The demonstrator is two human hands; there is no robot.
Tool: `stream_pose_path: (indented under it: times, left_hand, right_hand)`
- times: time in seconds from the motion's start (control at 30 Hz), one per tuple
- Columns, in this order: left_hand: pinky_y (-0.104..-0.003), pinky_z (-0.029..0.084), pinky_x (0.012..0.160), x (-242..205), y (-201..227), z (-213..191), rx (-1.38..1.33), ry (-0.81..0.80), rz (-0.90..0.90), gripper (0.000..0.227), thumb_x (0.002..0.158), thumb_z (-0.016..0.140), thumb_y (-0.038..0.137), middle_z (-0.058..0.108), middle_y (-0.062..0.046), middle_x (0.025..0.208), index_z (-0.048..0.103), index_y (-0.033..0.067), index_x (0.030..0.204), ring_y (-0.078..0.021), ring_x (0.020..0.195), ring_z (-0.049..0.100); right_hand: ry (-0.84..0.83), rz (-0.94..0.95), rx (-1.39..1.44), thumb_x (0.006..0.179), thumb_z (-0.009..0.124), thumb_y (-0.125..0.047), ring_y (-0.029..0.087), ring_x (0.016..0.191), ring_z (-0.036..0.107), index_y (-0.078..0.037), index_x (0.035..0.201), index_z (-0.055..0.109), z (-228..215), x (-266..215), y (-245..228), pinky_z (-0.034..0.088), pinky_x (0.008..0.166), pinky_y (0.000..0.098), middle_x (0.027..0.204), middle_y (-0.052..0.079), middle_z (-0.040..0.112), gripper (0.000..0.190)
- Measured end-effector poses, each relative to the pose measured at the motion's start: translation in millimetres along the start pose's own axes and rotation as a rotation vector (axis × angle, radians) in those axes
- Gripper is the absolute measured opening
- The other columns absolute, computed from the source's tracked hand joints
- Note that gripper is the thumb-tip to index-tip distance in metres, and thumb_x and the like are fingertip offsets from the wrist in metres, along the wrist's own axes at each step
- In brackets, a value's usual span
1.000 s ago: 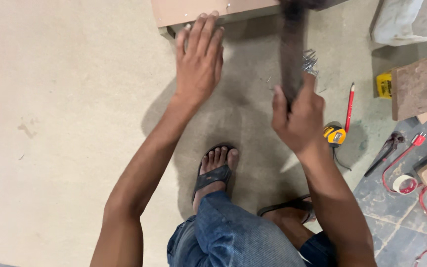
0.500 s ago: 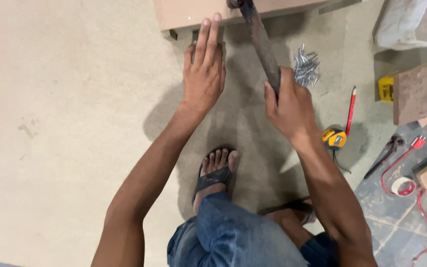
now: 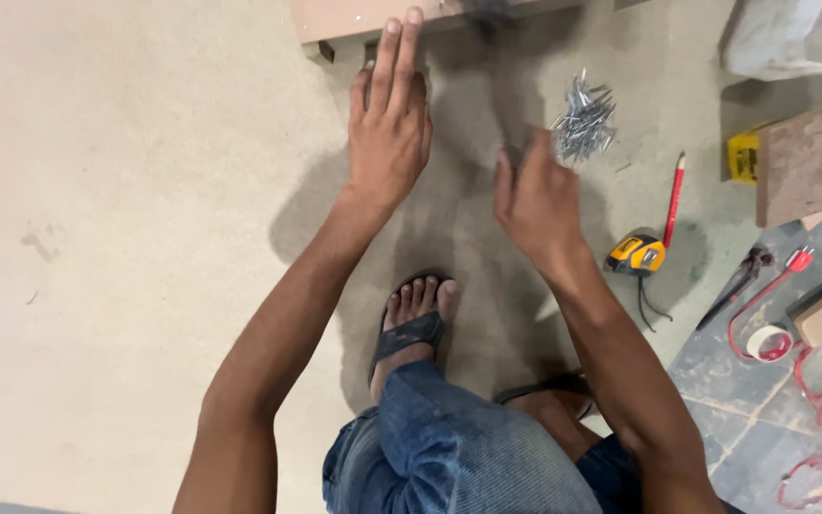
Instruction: The person hammers nails into a wooden box using a hammer, then places the box into a larger wooden structure and applies adhesive to the edges.
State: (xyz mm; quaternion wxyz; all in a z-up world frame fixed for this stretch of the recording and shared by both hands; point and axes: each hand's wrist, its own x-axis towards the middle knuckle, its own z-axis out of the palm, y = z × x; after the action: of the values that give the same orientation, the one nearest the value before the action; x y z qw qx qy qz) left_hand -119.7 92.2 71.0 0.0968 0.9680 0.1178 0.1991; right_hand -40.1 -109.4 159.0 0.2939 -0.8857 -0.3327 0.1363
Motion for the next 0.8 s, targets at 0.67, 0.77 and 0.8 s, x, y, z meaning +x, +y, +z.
stream_pose_path:
  times: [0.67,0.77,0.8]
  left_hand:
    - [-0.05,0.038,0.12,3,1,1,0.017,0.018,0.012,0.021,0.102,0.06,0.006,0.019,-0.015,0.173,0.066,-0.0063,0.118,-0.0295,0.16,0.022]
    - [-0.049,0.037,0.12,-5,-3,2,0.056,0.006,0.001,0.017,0.104,0.059,0.004,0.018,-0.014,0.17,0.066,-0.0055,0.117,-0.0284,0.161,0.021]
    - [-0.05,0.037,0.119,-2,-3,6,0.06,0.01,0.006,0.016,0.105,0.059,0.002,0.018,-0.014,0.169,0.066,-0.0057,0.116,-0.0284,0.162,0.021]
  right_hand:
    - [-0.07,-0.024,-0.114,0.106,0.065,-0.011,0.048,0.074,0.068,0.004,0.125,0.046,-8,9,-10,0.052,0.061,0.0529,0.082,0.026,0.067,0.03]
    - [0.072,-0.111,-0.027,0.108,0.063,-0.007,0.047,0.077,0.07,0.005,0.131,0.044,-5,7,-15,0.053,0.061,0.0501,0.084,0.025,0.067,0.032]
    - [0.081,-0.119,-0.006,0.108,0.062,-0.007,0.045,0.076,0.071,0.006,0.131,0.043,-7,6,-14,0.054,0.062,0.0489,0.084,0.024,0.068,0.032]
